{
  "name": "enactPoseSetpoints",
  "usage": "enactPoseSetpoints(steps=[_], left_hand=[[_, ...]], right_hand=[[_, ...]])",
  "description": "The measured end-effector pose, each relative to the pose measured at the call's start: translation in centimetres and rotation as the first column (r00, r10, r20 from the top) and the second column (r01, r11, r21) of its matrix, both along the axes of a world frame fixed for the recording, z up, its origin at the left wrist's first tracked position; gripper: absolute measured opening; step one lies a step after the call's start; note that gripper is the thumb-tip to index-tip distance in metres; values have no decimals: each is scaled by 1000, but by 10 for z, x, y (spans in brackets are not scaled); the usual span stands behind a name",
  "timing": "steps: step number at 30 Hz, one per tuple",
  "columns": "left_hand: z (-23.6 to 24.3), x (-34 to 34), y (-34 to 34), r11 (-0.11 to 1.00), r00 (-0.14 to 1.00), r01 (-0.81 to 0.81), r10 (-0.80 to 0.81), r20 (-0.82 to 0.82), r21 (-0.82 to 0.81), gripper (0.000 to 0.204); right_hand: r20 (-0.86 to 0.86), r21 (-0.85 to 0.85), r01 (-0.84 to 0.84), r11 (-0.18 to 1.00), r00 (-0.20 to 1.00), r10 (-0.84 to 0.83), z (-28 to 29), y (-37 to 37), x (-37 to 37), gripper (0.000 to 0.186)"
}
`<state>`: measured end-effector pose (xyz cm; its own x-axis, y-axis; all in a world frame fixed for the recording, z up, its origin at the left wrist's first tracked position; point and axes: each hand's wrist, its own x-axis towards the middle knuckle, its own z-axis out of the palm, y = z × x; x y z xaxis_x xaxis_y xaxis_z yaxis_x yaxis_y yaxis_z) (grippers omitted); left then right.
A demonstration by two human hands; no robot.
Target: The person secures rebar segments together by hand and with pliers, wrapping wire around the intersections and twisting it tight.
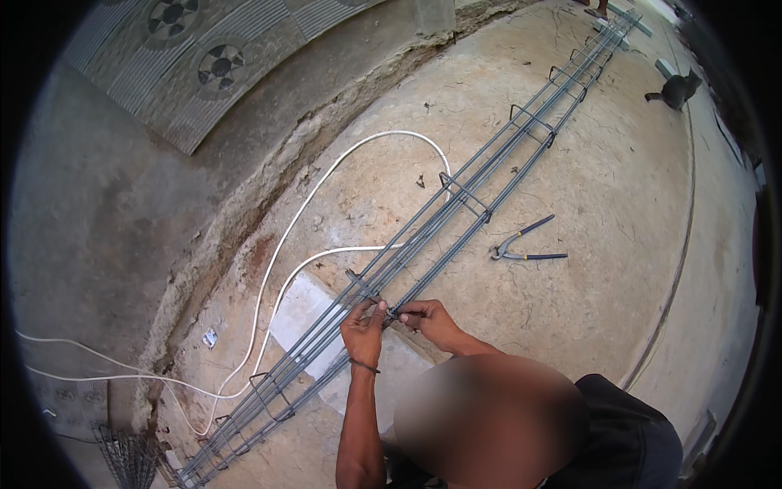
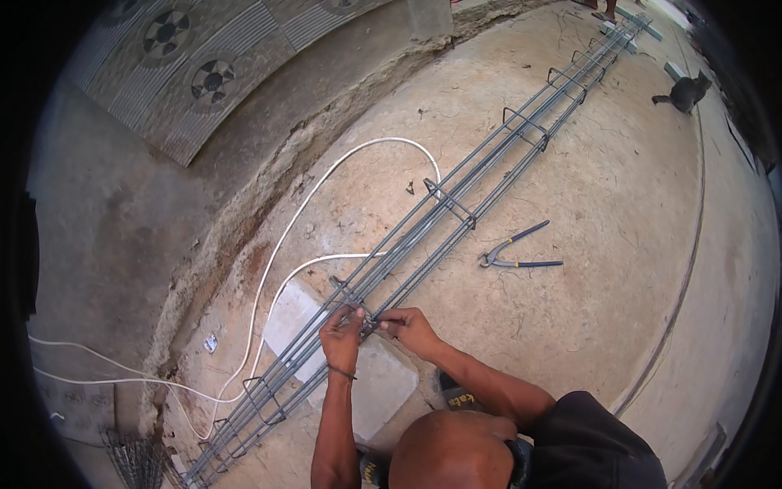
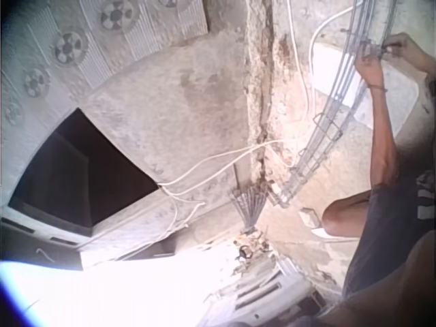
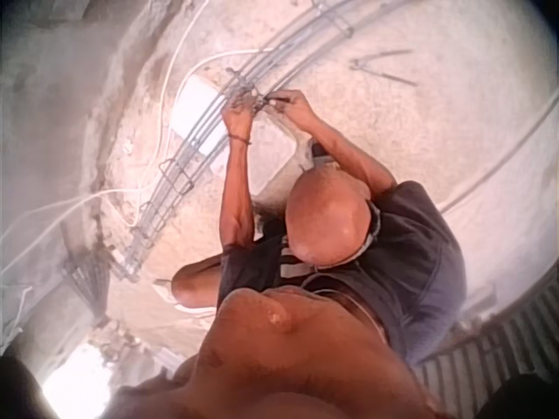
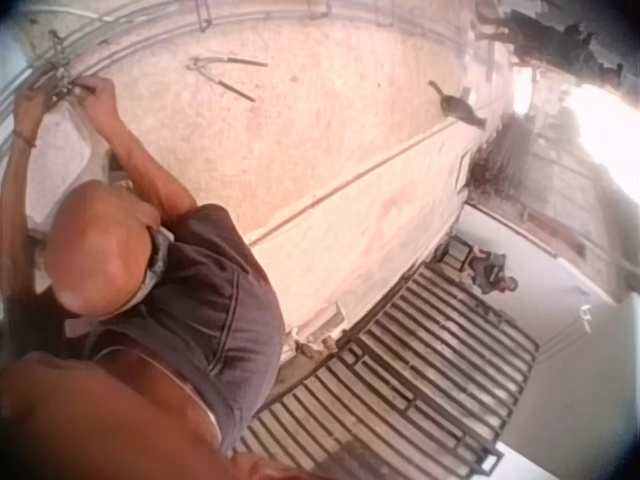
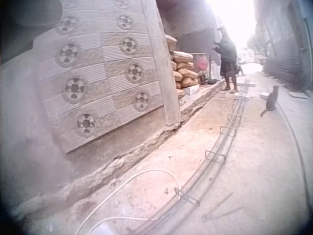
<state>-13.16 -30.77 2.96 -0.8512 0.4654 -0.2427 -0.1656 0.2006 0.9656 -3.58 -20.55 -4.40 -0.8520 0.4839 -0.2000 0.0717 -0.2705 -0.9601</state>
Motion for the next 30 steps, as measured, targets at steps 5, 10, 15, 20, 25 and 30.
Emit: enactPoseSetpoints(steps=[5,10,15,20,25,30], left_hand=[[-16,-6,-13,1000,1000,15,-15,6,-18,18],[-15,-6,-34,972,961,227,-234,-146,-62,15],[-11,-14,-38,906,852,398,-424,-307,-145,19],[-16,-15,-44,913,833,384,-406,-377,-137,19],[-23,-17,-49,877,682,440,-466,-563,-193,20],[-18,-31,-50,842,716,522,-521,-465,-140,17]], right_hand=[[-13,-399,-93,912,995,96,5,2,0,10],[95,-370,-56,927,991,97,33,-1,-7,10],[265,-395,45,918,962,67,71,8,-13,11],[240,351,-210,913,962,129,88,14,-21,13],[369,570,-448,689,889,272,107,27,-54,23],[467,441,-654,615,752,465,114,37,-81,31]])
